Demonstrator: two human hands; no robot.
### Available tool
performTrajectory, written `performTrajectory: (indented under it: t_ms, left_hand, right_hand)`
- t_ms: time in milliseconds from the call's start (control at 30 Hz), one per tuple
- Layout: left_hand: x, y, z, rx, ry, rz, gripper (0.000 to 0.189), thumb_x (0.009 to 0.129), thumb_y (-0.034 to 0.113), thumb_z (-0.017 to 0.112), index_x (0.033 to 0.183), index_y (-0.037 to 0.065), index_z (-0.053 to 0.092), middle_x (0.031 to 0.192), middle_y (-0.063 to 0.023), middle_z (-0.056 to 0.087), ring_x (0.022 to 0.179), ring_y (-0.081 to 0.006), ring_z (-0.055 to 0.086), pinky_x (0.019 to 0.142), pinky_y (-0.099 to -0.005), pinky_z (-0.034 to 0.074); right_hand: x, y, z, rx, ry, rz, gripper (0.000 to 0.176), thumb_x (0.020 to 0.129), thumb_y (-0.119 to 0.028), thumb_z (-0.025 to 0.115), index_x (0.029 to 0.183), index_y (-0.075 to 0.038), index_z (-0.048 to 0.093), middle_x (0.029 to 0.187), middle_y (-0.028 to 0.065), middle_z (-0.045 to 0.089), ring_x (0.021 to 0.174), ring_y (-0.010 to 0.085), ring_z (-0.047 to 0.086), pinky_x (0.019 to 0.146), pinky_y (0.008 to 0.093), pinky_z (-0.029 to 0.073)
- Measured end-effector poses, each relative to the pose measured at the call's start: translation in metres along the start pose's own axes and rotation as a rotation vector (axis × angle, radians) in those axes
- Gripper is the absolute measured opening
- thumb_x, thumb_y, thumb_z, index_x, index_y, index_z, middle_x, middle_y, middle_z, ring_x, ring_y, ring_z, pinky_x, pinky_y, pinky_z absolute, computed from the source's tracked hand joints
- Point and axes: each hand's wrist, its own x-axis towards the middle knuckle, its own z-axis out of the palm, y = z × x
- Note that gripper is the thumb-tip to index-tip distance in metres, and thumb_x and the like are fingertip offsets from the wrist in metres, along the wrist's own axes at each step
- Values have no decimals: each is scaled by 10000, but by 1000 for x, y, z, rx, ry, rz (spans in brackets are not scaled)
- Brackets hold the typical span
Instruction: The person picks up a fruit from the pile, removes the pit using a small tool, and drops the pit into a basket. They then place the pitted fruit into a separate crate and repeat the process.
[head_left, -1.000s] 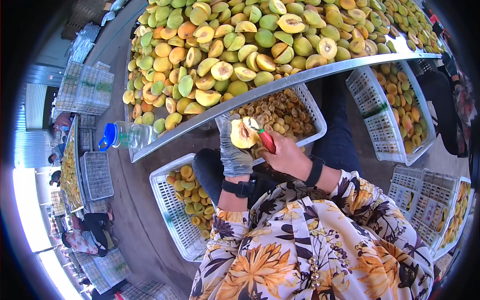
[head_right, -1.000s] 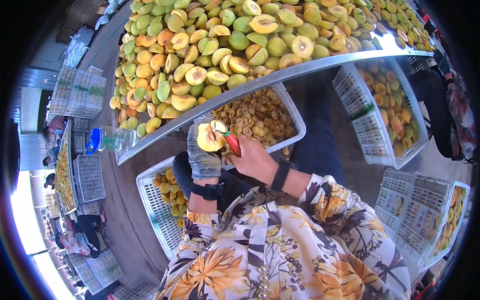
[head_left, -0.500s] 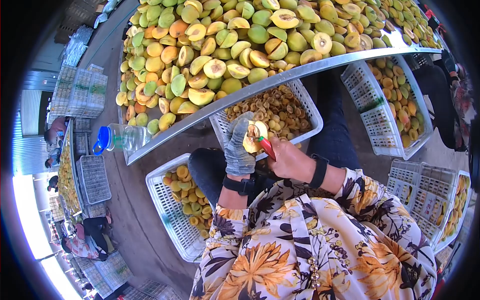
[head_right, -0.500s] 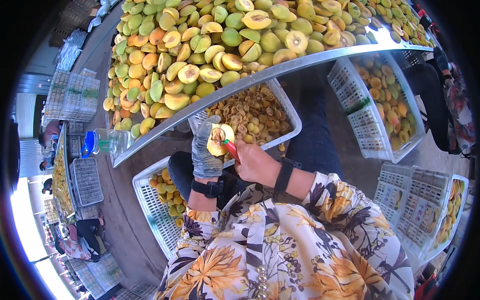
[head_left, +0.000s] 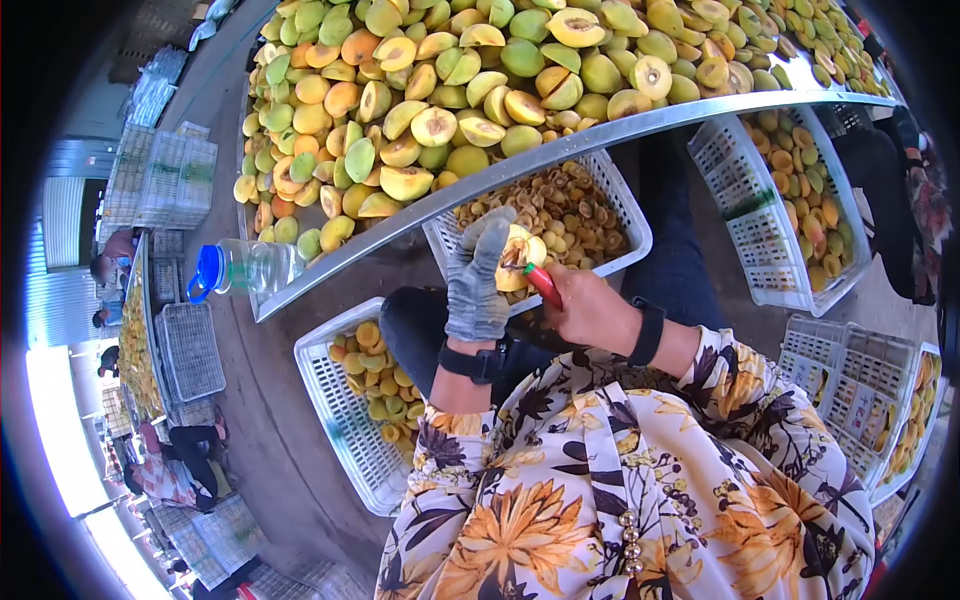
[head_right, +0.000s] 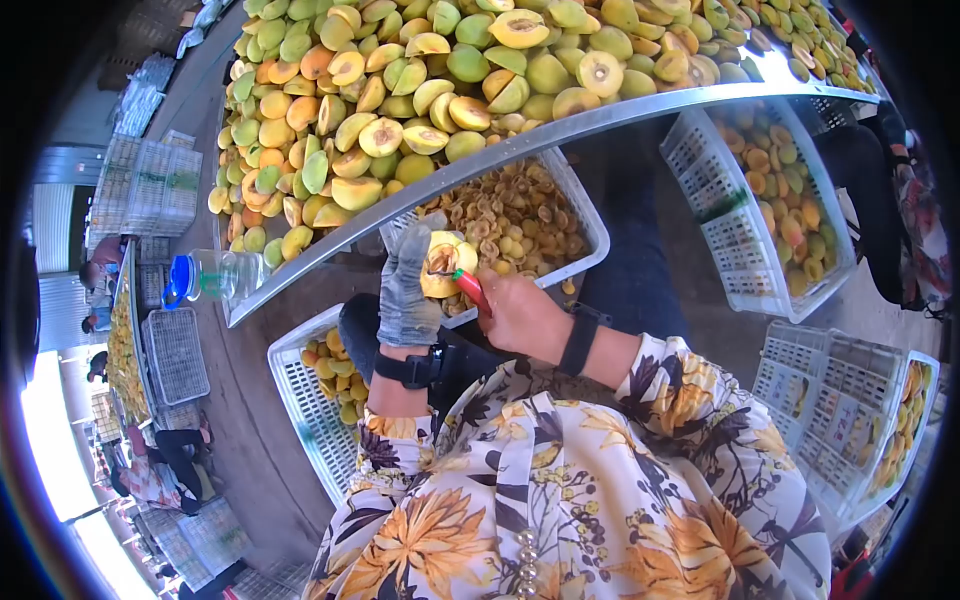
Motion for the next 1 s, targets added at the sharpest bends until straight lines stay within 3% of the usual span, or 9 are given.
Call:
performTrajectory:
  t_ms: [233, 300, 433, 533, 667, 733, 767, 867, 1000]
  left_hand:
    - [9, -24, -8, 240, 212, 200, 272, 769, 188, 660, 950, -11, 623, 852, -68, 614, 757, -158, 597, 680, -272, 509]
    - [6, -16, -12, 74, 99, -89, 297, 729, 78, 691, 995, -13, 595, 879, -81, 629, 760, -141, 604, 696, -256, 501]
    - [7, -14, -24, 4, -20, -285, 226, 732, 107, 692, 916, -14, 644, 872, -73, 635, 770, -144, 603, 710, -250, 494]
    - [4, -24, -20, 279, 106, 107, 271, 760, 153, 656, 949, -36, 611, 843, -95, 626, 723, -173, 604, 668, -280, 511]
    - [4, -22, -25, 214, 86, 66, 270, 759, 158, 657, 945, -35, 619, 859, -89, 631, 747, -155, 597, 700, -264, 498]
    - [7, -12, -33, 12, -78, -375, 242, 736, 118, 692, 931, -15, 638, 869, -67, 645, 783, -129, 599, 742, -236, 476]
    - [7, -14, -32, 10, -76, -375, 242, 736, 118, 692, 931, -15, 638, 869, -67, 645, 783, -129, 599, 742, -236, 476]
    - [0, -18, -18, 324, 58, 67, 239, 736, 128, 690, 931, -1, 642, 875, -70, 644, 776, -120, 592, 728, -231, 472]
    - [2, -19, -18, 321, 110, 124, 251, 731, 148, 690, 922, -7, 638, 853, -82, 640, 753, -147, 604, 708, -258, 490]
  right_hand:
    - [-3, -29, -14, 592, -382, 507, 101, 756, -40, 493, 820, 20, 445, 538, 77, 506, 370, 148, 504, 338, 289, 385]
    - [-8, -31, -7, 350, -210, 346, 95, 744, -28, 496, 809, 5, 435, 532, 53, 498, 368, 132, 494, 333, 269, 385]
    - [-8, -30, -4, 321, -283, 410, 155, 735, -32, 499, 872, 28, 461, 542, 91, 502, 390, 162, 498, 357, 298, 397]
    - [-4, -30, -7, 689, -443, 641, 147, 734, -33, 500, 866, 23, 469, 543, 80, 493, 388, 140, 489, 347, 276, 389]
    - [-6, -28, -5, 539, -408, 551, 101, 738, -15, 490, 817, -11, 427, 519, 26, 452, 347, 102, 436, 317, 253, 349]
    - [-8, -31, -5, 452, -399, 484, 103, 738, -18, 494, 816, -13, 427, 520, 21, 448, 347, 96, 426, 315, 246, 345]
    - [-7, -34, -7, 571, -425, 552, 97, 746, -18, 493, 816, -14, 426, 525, 18, 438, 351, 91, 417, 317, 244, 343]
    - [-3, -31, -11, 828, -504, 692, 78, 765, -25, 496, 821, -11, 443, 551, 19, 442, 369, 85, 410, 325, 242, 341]
    - [1, -27, -14, 992, -572, 771, 67, 787, -26, 491, 845, -13, 459, 579, 21, 433, 387, 71, 391, 323, 245, 327]
